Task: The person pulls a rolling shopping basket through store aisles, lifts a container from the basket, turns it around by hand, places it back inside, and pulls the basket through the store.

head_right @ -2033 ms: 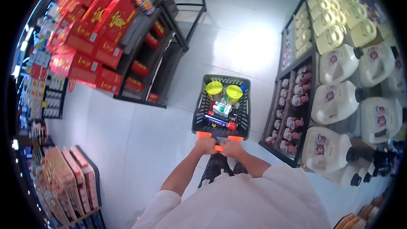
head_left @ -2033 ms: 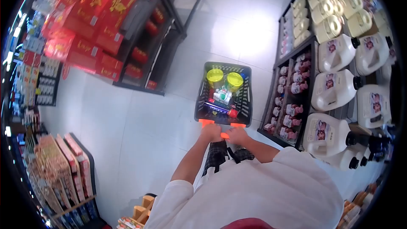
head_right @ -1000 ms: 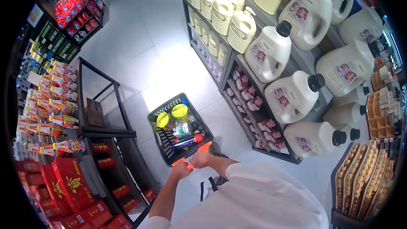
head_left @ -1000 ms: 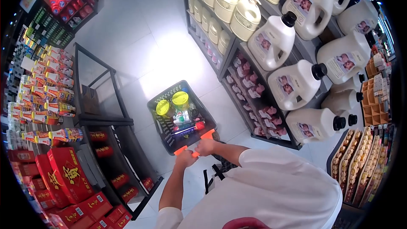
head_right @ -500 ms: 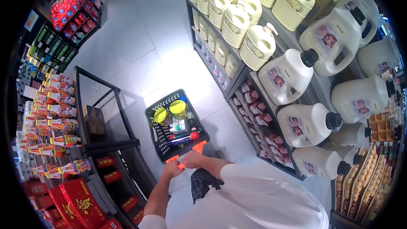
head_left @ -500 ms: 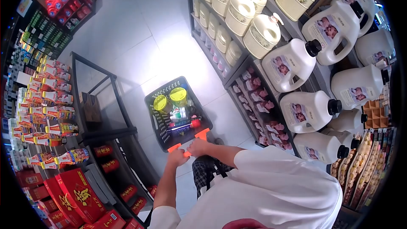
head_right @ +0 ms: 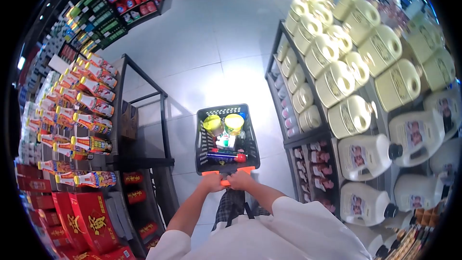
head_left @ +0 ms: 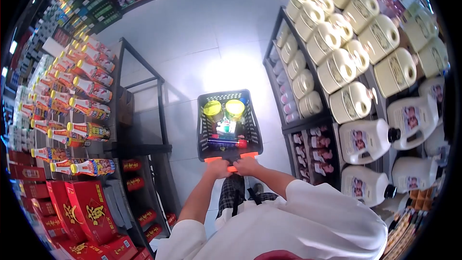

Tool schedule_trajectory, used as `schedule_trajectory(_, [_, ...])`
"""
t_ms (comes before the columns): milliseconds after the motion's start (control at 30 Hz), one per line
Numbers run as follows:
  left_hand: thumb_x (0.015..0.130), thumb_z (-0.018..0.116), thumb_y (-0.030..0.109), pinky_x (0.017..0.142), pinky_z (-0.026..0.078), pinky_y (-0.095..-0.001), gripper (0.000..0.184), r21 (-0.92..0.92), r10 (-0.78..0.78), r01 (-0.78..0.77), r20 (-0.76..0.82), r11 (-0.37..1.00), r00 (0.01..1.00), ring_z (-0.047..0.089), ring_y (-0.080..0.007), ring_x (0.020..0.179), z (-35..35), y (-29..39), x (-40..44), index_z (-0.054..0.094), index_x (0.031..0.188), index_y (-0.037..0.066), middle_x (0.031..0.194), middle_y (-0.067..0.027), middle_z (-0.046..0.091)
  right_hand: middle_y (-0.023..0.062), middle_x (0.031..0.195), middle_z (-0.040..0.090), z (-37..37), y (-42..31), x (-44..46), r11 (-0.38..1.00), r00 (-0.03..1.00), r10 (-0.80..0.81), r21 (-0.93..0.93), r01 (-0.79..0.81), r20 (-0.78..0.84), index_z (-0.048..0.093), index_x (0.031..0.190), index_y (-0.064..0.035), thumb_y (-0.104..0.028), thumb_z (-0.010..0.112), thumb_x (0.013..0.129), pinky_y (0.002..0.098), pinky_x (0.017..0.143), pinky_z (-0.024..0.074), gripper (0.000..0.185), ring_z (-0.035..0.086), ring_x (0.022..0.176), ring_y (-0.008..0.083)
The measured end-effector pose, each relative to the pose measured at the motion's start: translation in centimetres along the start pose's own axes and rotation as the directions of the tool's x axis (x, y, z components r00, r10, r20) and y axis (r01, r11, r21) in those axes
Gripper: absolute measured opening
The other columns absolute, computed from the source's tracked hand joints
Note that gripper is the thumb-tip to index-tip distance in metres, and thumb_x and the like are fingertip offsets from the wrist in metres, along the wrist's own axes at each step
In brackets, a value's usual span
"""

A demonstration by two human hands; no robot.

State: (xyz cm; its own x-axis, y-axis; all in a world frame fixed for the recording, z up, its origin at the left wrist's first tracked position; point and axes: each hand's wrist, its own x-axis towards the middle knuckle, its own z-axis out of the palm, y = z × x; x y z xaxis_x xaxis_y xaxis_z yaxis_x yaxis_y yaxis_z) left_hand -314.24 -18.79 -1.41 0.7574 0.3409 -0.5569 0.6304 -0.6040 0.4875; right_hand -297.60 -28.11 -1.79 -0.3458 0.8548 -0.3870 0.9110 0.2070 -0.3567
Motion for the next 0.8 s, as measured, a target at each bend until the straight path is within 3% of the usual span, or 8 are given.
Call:
schedule_trajectory(67, [0.069,0.066,0.041,0.082,0.052,-0.0441,0.047,0.008,-0.029,0.029,0.062,1.000,0.998,0.065,-0.0349,0.092,-2.3,-0.6,1.5,0.068,0.097,0.004,0.095,-0.0174,0.068,0.0113,0.085,0.067,-1.6,1.3,1.5,1.000,0.999,0.021,-0.013,-0.020,0.040,0.061,0.096,-0.0066,-0.040,0.065,0.081,0.0433,0.066,0.0532,0.037,0.067,0.078,0.0292])
schedule_trajectory(233, [0.068,0.066,0.042,0.079,0.053,-0.0443,0.043,0.030,0.039,-0.039,0.026,0.999,0.999,0.065,-0.0334,0.090,-6.5,-2.7,5.2,0.070,0.091,0.005,0.096,-0.0180,0.068,0.0079,0.081,0.067,-3.9,4.8,5.0,0.997,0.998,-0.019,-0.076,0.014,-0.064,0.061,0.086,-0.0092,-0.039,0.066,0.076,0.0413,0.059,0.0527,0.032,0.067,0.076,0.0266])
schedule_trajectory(533, [0.068,0.067,0.038,0.077,0.053,-0.0454,0.039,0.056,0.133,-0.129,-0.067,0.990,0.989,0.065,-0.0338,0.086,-14.5,-5.5,11.8,0.069,0.086,0.004,0.089,-0.0182,0.067,0.0072,0.075,0.064,-9.6,10.8,11.1,0.996,0.987,-0.016,-0.088,0.002,-0.161,0.059,0.085,-0.0095,-0.040,0.068,0.074,0.0414,0.059,0.0518,0.034,0.066,0.072,0.0268])
schedule_trajectory(800, [0.069,0.067,0.043,0.079,0.054,-0.0450,0.042,0.075,0.083,-0.082,-0.009,0.994,0.997,0.066,-0.0338,0.090,-22.5,-7.6,18.8,0.070,0.087,0.005,0.091,-0.0175,0.068,0.0087,0.070,0.063,-13.6,17.4,17.2,0.999,0.970,-0.019,-0.034,0.011,-0.242,0.058,0.080,-0.0088,-0.038,0.069,0.073,0.0414,0.057,0.0516,0.032,0.066,0.067,0.0283])
